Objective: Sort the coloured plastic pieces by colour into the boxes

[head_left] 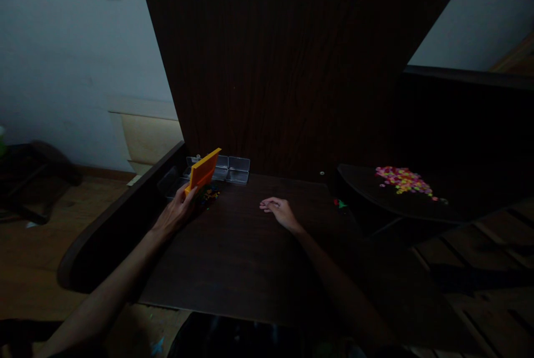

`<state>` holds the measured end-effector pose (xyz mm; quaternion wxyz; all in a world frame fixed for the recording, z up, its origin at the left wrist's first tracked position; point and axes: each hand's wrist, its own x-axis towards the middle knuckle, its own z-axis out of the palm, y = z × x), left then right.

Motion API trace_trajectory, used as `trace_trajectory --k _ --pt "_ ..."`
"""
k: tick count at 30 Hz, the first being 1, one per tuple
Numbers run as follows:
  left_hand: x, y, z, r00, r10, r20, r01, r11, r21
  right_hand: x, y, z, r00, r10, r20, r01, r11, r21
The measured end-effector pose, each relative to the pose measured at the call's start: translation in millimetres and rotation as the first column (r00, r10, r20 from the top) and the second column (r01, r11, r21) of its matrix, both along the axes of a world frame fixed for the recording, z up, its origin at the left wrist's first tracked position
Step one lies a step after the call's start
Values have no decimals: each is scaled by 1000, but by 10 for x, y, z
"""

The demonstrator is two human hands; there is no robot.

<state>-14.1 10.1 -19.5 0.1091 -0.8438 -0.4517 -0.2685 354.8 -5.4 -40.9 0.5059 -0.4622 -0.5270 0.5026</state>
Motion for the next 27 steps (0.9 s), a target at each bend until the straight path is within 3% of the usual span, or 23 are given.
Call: trace_trajectory --k 7,12,20,27 --pt "-38 39 42 997 -61 50 62 998 -18 -1 -4 17 1000 3 -4 -3 1000 2" --pt "-11 64 96 988 -120 96 117 992 37 4 -2 15 1000 4 0 -4 1000 -6" --pt "16 123 115 994 -100 35 99 994 41 -9 0 4 1000 -13 -6 13 1000 -6" --pt "9 176 68 993 -71 91 71 997 12 -4 -1 8 1000 -4 0 4 1000 -1"
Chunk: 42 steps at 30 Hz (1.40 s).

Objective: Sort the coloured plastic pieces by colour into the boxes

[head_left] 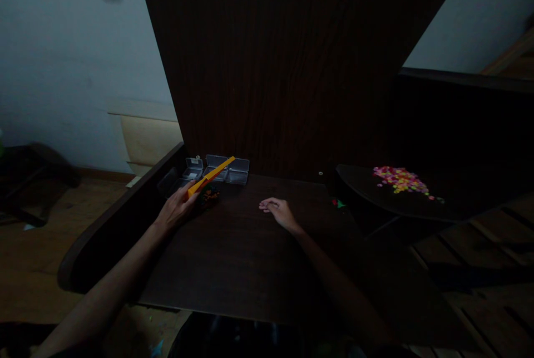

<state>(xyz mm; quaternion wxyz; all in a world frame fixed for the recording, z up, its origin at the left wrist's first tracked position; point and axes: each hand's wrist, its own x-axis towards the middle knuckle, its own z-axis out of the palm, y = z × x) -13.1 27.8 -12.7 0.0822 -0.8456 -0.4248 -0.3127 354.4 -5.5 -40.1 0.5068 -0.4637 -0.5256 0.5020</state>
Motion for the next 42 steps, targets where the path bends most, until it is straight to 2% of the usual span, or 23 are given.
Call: trace_trajectory --k 6,13,16,21,26,28,30,32,33,35,37,39,40,42 --pt "-45 13 34 998 -67 5 67 996 56 -4 0 -6 1000 -3 -3 3 1000 0" --pt "-97 -48 118 991 -129 -35 129 992 -13 -11 -3 -6 1000 -14 2 14 1000 8" --pt "-112 -58 129 990 -142 -19 142 990 20 -11 -1 -14 1000 -15 4 15 1000 11" --pt "-91 -51 113 996 -85 -7 86 993 83 -11 4 -26 1000 -12 14 11 1000 23" --pt "56 -60 167 986 -31 165 0 982 189 -7 -15 -3 1000 -7 26 6 999 38" --pt "174 -102 229 962 -21 274 -31 982 186 -15 -57 35 994 -36 100 27 996 91" --pt "332 -183 295 934 -23 357 -8 996 86 -35 -135 102 961 -105 255 48 974 222" --pt "528 -302 344 884 -55 465 79 996 -33 -71 -247 193 886 -196 421 7 912 411" --pt "637 -373 358 834 -61 548 144 984 -108 -92 -311 241 842 -228 490 -56 865 499" --pt "864 -530 365 714 -43 699 328 903 -279 -136 -443 321 721 -350 598 -176 742 647" --pt "1080 -691 349 601 -5 799 508 774 -378 -166 -559 356 603 -459 653 -307 621 721" --pt "1260 -828 316 525 45 850 648 626 -434 -168 -649 337 523 -543 657 -402 523 752" --pt "1330 -881 293 489 69 870 707 553 -441 -157 -685 311 497 -567 657 -438 489 754" --pt "1430 -944 237 422 114 899 798 423 -429 -120 -750 249 463 -576 674 -498 460 735"
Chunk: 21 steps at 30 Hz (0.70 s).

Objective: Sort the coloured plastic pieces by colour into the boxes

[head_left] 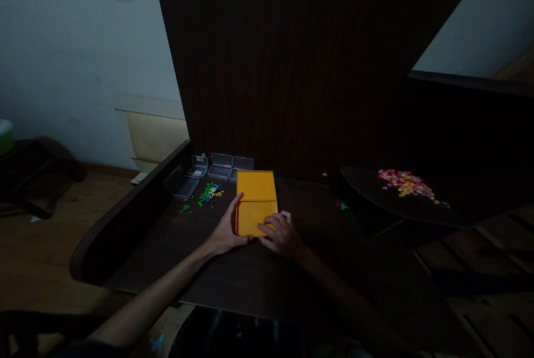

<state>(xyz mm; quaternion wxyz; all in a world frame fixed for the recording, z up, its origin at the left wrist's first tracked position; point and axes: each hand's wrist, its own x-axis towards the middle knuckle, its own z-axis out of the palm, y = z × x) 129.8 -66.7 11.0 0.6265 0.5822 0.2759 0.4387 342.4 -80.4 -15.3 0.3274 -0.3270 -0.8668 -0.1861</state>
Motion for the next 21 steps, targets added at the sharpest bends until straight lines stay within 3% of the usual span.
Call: trace_trajectory --k 4,12,16,19,21 --pt "72 -3 -133 989 -123 82 135 977 -165 76 -123 -68 997 53 53 -49 997 -64" --pt "93 19 -231 997 -39 -63 30 990 -139 62 -200 -26 994 93 62 -82 984 -161" --pt "17 32 -209 942 65 -329 -70 998 -3 93 -131 -78 997 52 65 -42 988 -149" --pt "-150 31 -187 829 218 -515 -141 973 186 140 -76 -122 996 28 90 -16 991 -135" --pt "-323 28 -182 732 375 -569 -229 922 314 174 -43 -131 994 14 113 1 991 -137"
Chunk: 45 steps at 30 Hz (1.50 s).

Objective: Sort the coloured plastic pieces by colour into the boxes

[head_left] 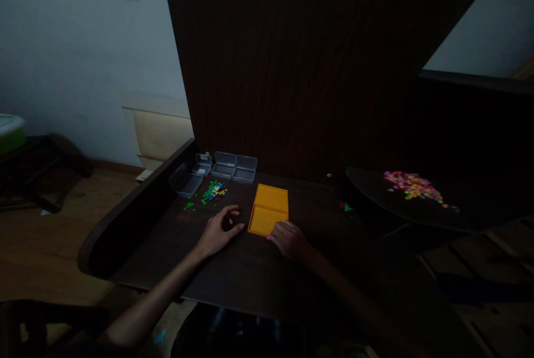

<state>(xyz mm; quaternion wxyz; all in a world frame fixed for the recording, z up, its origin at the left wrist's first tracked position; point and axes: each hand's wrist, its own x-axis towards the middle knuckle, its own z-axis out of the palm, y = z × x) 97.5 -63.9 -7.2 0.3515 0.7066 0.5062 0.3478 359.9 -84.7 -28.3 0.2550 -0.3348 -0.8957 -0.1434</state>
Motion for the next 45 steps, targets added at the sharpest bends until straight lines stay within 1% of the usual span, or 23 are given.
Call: trace_trajectory --k 1,2,4,6,7,8,9,10,11,12,13,14,17,19,20,24,29,31,34,36,39,41,45 --pt "-101 -1 0 996 79 -52 -76 995 67 17 16 6 1000 -1 8 1 1000 -5" --pt "-208 -1 0 981 164 -103 -148 977 151 34 33 19 1000 4 10 -3 1000 -12" --pt "-426 0 3 933 291 -210 -222 928 300 73 81 63 1000 20 -4 -20 999 -40" --pt "-622 -2 9 871 402 -284 -281 879 386 124 162 114 998 -6 -57 1 996 -84" --pt "-703 -3 11 834 451 -317 -310 859 408 156 220 137 993 -59 -103 46 992 -116" --pt "-772 -5 9 800 495 -339 -340 839 424 191 290 156 976 -147 -160 123 981 -151" --pt "-826 -7 2 777 518 -358 -358 831 425 229 369 171 942 -264 -208 222 953 -206" --pt "-865 -7 -13 766 523 -375 -366 833 415 267 456 181 891 -383 -243 317 909 -270" --pt "-890 -4 -34 763 515 -391 -365 842 398 304 546 187 833 -496 -245 405 849 -340" --pt "-901 1 -60 765 500 -406 -358 854 376 339 636 191 773 -596 -217 483 775 -408" --pt "-900 10 -90 770 481 -420 -348 867 355 368 721 193 722 -670 -175 534 700 -474" --pt "-887 24 -120 775 464 -430 -338 878 338 393 800 194 691 -713 -121 559 632 -537" --pt "-802 89 -189 800 419 -430 -302 900 314 433 988 203 657 -753 27 604 504 -617" --pt "-728 143 -204 817 393 -423 -275 909 314 445 1076 213 651 -753 93 619 456 -640" --pt "-692 167 -204 821 386 -421 -267 911 315 451 1111 218 651 -751 111 621 443 -647" --pt "-602 223 -181 799 450 -398 -312 877 367 482 1200 239 665 -737 117 606 442 -661" --pt "-615 243 -181 741 522 -424 -353 838 416 517 1213 280 669 -737 96 604 464 -648" --pt "-632 259 -202 738 526 -422 -355 835 420 520 1201 314 668 -740 81 607 478 -635" --pt "-637 275 -244 761 491 -424 -322 853 410 512 1174 390 667 -744 50 612 508 -607" --pt "-626 280 -265 778 454 -434 -286 871 398 498 1152 446 674 -738 15 612 547 -572" --pt "-597 303 -283 806 393 -442 -225 895 385 464 1122 514 705 -706 -72 604 651 -460" --pt "-573 342 -297 821 377 -430 -206 896 393 438 1108 541 723 -680 -121 598 704 -383" --pt "-517 461 -334 830 379 -410 -214 894 394 403 1091 552 735 -660 -156 598 739 -311"
